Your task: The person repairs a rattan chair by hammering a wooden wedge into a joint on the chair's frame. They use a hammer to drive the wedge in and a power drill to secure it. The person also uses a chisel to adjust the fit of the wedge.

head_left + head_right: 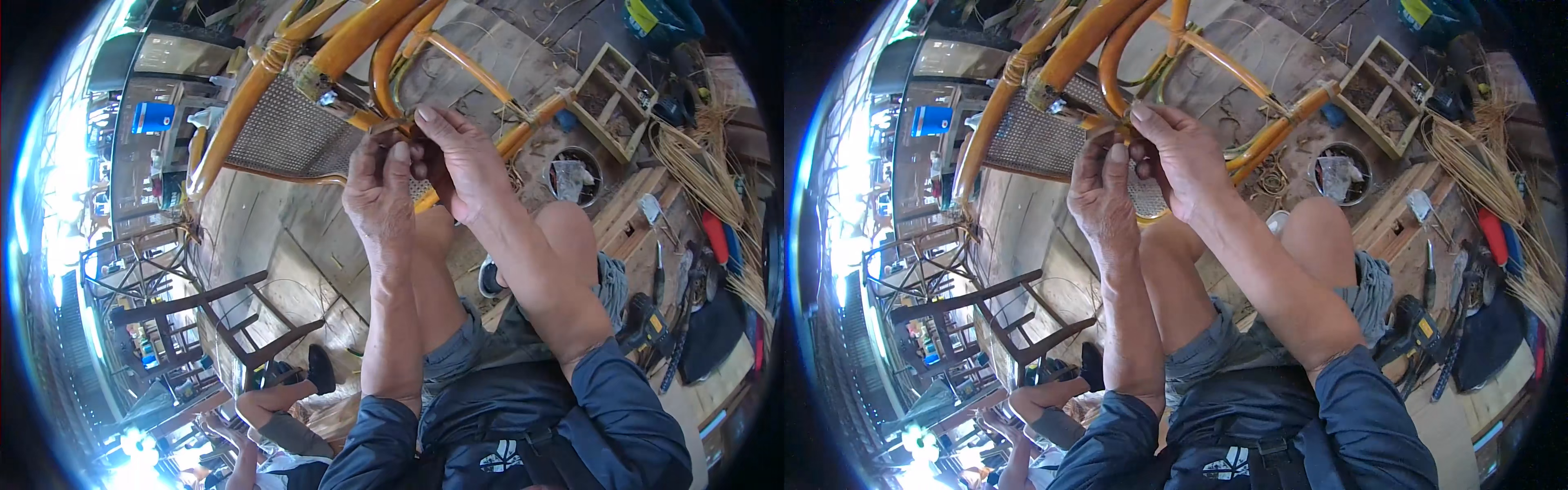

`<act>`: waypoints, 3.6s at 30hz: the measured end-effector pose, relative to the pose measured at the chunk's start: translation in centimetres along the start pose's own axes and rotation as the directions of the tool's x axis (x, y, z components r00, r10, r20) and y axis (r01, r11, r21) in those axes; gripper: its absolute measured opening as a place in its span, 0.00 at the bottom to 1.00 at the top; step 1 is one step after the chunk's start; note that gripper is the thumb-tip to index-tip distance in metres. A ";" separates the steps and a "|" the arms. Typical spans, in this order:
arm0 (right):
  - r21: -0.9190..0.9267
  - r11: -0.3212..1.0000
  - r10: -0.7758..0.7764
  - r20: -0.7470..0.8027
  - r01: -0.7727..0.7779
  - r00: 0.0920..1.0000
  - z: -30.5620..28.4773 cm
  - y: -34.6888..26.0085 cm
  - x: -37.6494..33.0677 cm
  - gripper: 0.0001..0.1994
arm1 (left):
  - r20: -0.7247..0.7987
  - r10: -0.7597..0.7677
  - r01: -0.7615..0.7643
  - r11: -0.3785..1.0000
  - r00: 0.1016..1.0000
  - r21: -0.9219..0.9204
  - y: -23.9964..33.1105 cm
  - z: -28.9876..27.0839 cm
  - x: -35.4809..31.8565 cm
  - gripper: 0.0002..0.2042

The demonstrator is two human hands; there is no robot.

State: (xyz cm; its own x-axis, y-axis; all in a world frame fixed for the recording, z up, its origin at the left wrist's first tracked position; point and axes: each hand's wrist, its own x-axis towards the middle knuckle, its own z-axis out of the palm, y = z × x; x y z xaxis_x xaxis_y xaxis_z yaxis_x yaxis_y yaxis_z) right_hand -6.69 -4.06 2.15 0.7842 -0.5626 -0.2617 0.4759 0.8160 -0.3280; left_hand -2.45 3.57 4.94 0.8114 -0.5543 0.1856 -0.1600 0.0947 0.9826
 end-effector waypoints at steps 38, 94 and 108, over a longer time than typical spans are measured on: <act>-0.753 0.253 -0.555 0.401 0.607 0.729 -2.1 2.2 3.0 0.08 | -0.174 0.102 -0.020 0.907 0.979 0.420 -2.2 -3.4 2.8 0.19; -0.773 -0.126 -0.459 0.601 0.622 0.654 0.8 1.8 4.5 0.15 | -0.158 -0.060 0.077 0.992 0.986 0.103 -1.3 -1.9 6.2 0.12; -0.890 -0.058 -0.373 0.439 0.451 0.818 1.5 1.4 3.9 0.08 | -0.140 -0.019 -0.028 0.945 0.990 -0.326 -4.0 -1.2 4.9 0.15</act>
State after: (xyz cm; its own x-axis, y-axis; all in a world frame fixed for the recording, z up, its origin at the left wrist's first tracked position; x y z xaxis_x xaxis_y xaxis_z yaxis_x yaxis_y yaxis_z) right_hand -2.37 -4.86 2.05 0.6385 -0.7060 0.3064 -0.0280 -0.4192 -0.9075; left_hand 2.82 1.47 1.90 0.8850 -0.4346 0.1671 0.0092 0.3752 0.9269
